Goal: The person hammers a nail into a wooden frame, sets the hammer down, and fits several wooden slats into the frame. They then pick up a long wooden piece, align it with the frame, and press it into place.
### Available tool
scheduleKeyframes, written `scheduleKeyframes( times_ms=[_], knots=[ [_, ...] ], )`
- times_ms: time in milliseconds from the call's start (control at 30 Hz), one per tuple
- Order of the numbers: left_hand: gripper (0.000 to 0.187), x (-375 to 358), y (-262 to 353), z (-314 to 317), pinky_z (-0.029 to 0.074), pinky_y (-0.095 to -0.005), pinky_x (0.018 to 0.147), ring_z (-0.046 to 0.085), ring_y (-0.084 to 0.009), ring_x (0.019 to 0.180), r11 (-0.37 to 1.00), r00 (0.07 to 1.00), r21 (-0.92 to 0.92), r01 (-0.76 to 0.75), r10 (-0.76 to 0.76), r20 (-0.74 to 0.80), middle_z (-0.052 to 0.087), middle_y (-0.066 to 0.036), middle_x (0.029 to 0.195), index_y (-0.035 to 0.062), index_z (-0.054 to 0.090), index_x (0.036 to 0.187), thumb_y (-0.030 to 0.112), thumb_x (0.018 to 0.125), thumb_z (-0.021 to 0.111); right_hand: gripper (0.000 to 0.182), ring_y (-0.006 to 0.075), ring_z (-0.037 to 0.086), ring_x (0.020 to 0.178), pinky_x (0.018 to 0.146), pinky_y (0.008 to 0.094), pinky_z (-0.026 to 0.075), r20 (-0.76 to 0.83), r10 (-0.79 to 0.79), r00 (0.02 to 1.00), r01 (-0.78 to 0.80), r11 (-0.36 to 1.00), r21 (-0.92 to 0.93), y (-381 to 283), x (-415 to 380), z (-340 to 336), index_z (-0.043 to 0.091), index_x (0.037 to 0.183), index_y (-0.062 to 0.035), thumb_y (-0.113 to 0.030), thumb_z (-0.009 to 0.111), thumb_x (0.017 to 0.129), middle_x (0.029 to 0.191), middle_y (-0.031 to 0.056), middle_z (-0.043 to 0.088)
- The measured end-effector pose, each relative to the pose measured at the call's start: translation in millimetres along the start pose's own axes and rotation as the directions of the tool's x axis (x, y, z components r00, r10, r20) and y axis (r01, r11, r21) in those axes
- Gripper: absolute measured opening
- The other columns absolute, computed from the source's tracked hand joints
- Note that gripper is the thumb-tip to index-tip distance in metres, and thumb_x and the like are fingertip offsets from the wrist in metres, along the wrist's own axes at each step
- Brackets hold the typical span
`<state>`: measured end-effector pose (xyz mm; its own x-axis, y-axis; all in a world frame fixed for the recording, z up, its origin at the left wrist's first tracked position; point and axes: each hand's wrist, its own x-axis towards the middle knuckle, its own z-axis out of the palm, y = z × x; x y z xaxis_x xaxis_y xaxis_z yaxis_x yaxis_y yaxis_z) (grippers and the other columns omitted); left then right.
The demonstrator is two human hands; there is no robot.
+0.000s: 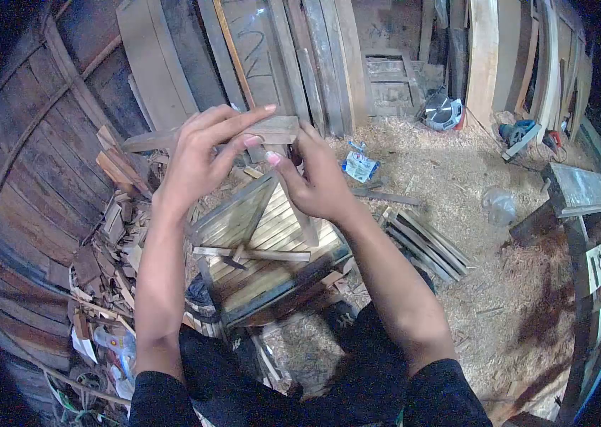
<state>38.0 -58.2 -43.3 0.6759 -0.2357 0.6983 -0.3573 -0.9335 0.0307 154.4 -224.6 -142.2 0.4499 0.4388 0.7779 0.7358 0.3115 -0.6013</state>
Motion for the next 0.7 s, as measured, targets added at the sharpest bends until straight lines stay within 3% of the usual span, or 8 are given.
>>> scheduleKeyframes(
  times_ms=[100,167,333,400,700],
  knots=[
    [0.044,-1,1,-1,0.050,-0.0413,0.079,0.064,-0.0291,0.081,0.998,0.998,0.065,0.017,-0.021,0.063,0.072,-0.009,0.094,0.0174,0.077,0.133,0.011,0.090,0.077,0.030,0.0337,0.060,0.087,0.076,0.0413,0.049,0.013,-0.019,1.000,0.019,0.999,-0.039,4,0,-2,0.064,0.122,0.0027,-0.018,0.069,0.100,0.105,0.0191,0.059],
    [0.045,-2,0,0,0.047,-0.0394,0.075,0.062,-0.0266,0.077,0.989,1.000,0.143,-0.025,0.025,0.004,0.068,-0.007,0.087,0.0206,0.077,0.133,0.010,0.090,0.077,0.030,0.0333,0.059,0.086,0.075,0.0414,0.049,0.024,-0.019,1.000,0.021,0.999,-0.047,6,2,-6,0.064,0.122,0.0029,-0.017,0.069,0.100,0.104,0.0187,0.058],
    [0.044,-1,-2,-4,0.045,-0.0376,0.073,0.061,-0.0255,0.075,0.991,1.000,0.136,-0.020,0.017,0.024,0.068,-0.006,0.087,0.0208,0.077,0.133,0.010,0.091,0.076,0.029,0.0316,0.057,0.084,0.075,0.0413,0.047,0.033,-0.005,0.999,0.009,0.991,-0.132,9,-1,-12,0.064,0.120,0.0037,-0.016,0.069,0.100,0.100,0.0175,0.055],
    [0.043,-1,-2,-4,0.045,-0.0373,0.072,0.061,-0.0253,0.075,0.992,1.000,0.125,-0.016,0.015,0.013,0.068,-0.006,0.086,0.0203,0.077,0.133,0.010,0.091,0.075,0.029,0.0305,0.057,0.083,0.074,0.0400,0.047,0.013,-0.041,0.999,0.042,0.998,-0.048,8,-1,-15,0.064,0.120,0.0038,-0.016,0.069,0.100,0.099,0.0166,0.055],
    [0.040,1,2,0,0.048,-0.0384,0.076,0.062,-0.0255,0.076,0.990,1.000,0.139,-0.004,0.001,0.022,0.070,-0.007,0.087,0.0185,0.078,0.132,0.014,0.092,0.076,0.031,0.0280,0.059,0.084,0.076,0.0379,0.050,0.029,0.002,1.000,-0.001,0.999,-0.036,1,-3,-22,0.065,0.125,0.0019,-0.017,0.070,0.100,0.102,0.0156,0.057]
  ],
)
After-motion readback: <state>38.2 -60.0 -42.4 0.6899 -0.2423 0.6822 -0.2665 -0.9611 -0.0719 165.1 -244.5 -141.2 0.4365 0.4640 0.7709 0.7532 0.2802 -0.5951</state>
